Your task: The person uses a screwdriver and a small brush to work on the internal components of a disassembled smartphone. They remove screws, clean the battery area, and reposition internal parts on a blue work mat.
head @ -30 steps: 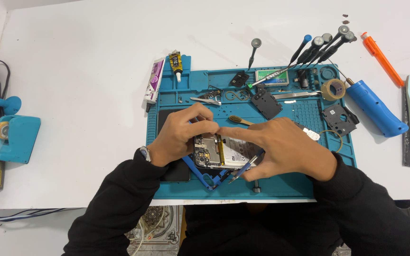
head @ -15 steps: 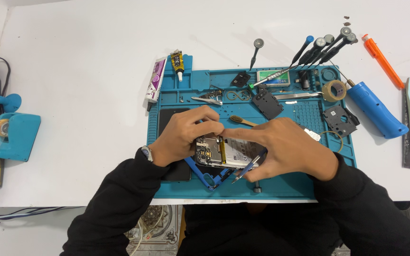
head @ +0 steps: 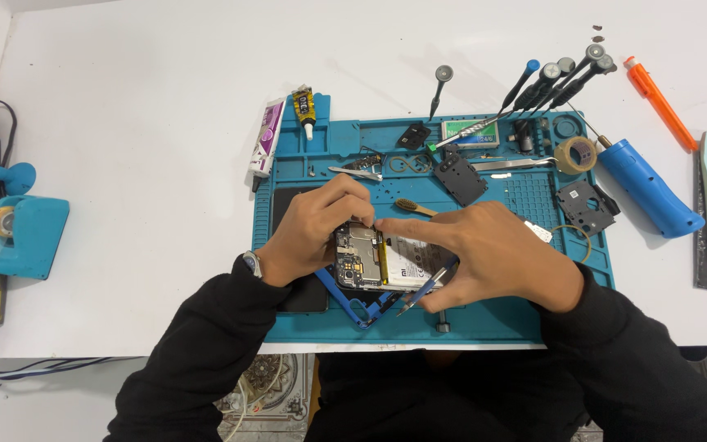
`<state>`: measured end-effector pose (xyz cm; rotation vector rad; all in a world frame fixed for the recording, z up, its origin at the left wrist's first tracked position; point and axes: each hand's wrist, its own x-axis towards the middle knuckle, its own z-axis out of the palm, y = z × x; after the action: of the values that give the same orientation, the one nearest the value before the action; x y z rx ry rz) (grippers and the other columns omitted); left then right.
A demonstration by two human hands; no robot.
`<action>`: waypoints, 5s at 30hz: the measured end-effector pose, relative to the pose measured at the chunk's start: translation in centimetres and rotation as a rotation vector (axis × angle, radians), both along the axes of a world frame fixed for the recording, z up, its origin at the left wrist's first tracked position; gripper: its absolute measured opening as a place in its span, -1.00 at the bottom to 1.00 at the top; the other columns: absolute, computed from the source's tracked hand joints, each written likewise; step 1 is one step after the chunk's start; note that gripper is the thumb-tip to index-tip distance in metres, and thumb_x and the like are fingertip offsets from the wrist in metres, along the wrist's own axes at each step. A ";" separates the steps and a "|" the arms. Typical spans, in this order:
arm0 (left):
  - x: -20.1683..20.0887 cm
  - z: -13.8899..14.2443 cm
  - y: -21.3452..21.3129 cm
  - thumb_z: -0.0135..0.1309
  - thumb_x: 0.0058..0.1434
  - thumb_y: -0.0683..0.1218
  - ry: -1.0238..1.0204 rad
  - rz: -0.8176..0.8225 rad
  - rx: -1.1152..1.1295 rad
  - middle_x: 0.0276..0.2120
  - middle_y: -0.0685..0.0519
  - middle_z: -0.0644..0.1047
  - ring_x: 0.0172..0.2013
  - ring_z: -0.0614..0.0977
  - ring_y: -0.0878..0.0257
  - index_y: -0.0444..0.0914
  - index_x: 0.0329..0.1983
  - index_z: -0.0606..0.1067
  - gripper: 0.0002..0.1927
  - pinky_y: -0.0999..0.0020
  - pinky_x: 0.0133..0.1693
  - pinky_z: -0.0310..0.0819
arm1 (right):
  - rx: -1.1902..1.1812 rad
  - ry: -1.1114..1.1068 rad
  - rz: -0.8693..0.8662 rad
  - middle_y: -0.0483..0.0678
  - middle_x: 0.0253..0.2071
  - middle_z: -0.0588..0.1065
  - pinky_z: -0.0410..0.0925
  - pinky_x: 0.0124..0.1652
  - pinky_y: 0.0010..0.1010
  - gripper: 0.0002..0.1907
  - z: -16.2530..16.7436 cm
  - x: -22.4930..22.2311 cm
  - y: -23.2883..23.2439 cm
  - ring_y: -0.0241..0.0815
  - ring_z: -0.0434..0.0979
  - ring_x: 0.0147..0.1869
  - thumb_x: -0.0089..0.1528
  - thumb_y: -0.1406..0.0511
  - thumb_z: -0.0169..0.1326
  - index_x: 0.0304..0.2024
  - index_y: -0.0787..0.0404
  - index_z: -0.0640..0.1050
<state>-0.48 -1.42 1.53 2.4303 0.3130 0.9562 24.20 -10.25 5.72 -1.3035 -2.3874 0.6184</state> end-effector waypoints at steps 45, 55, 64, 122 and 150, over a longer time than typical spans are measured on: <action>0.3 0.2 -0.3 0.32 0.00 -0.27 -0.006 0.025 0.055 -0.30 0.08 0.55 -0.26 0.65 0.15 -0.22 -0.19 0.41 -0.62 0.33 -0.27 0.56 | 0.042 0.010 -0.009 0.00 -0.60 0.56 0.30 -0.62 -0.33 0.00 -0.1 0.2 0.1 -0.07 0.50 -0.68 -0.20 -0.08 0.34 0.29 0.03 0.45; 0.1 -0.6 -0.2 0.33 0.03 -0.29 0.006 0.011 -0.023 -0.35 0.06 0.53 -0.32 0.64 0.17 -0.25 -0.18 0.40 -0.63 0.34 -0.28 0.56 | 0.015 -0.022 -0.019 -0.02 -0.61 0.57 0.32 -0.64 -0.35 0.04 -0.6 0.2 0.1 -0.08 0.51 -0.69 -0.20 -0.10 0.32 0.32 0.04 0.42; 0.3 -0.1 -0.2 0.32 0.02 -0.28 -0.002 0.008 0.020 -0.35 0.07 0.53 -0.29 0.64 0.15 -0.23 -0.18 0.40 -0.62 0.32 -0.26 0.54 | 0.019 -0.033 -0.023 -0.01 -0.63 0.55 0.31 -0.63 -0.33 0.05 -0.5 0.1 0.1 -0.06 0.51 -0.69 -0.21 -0.12 0.34 0.31 0.05 0.41; 0.3 0.1 -0.3 0.35 0.03 -0.27 -0.026 0.010 -0.005 -0.24 0.01 0.49 -0.28 0.61 0.12 -0.27 -0.12 0.34 -0.55 0.30 -0.27 0.52 | -0.007 -0.035 -0.005 0.05 -0.58 0.57 0.33 -0.59 -0.26 0.00 -0.2 0.3 -0.1 0.03 0.52 -0.65 -0.21 -0.08 0.34 0.28 0.01 0.44; 0.5 0.2 -0.5 0.35 0.00 -0.25 0.095 0.060 0.056 -0.22 0.11 0.49 -0.31 0.65 0.21 -0.18 -0.18 0.45 -0.63 0.35 -0.33 0.54 | -0.035 -0.041 -0.049 0.02 -0.72 0.47 0.30 -0.61 -0.18 0.09 -0.6 0.3 -0.1 0.08 0.52 -0.66 -0.24 -0.14 0.37 0.22 0.20 0.34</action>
<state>0.00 -1.89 1.78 2.5352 0.3999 0.8879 24.50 -10.34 5.14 -1.3978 -2.3790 0.6279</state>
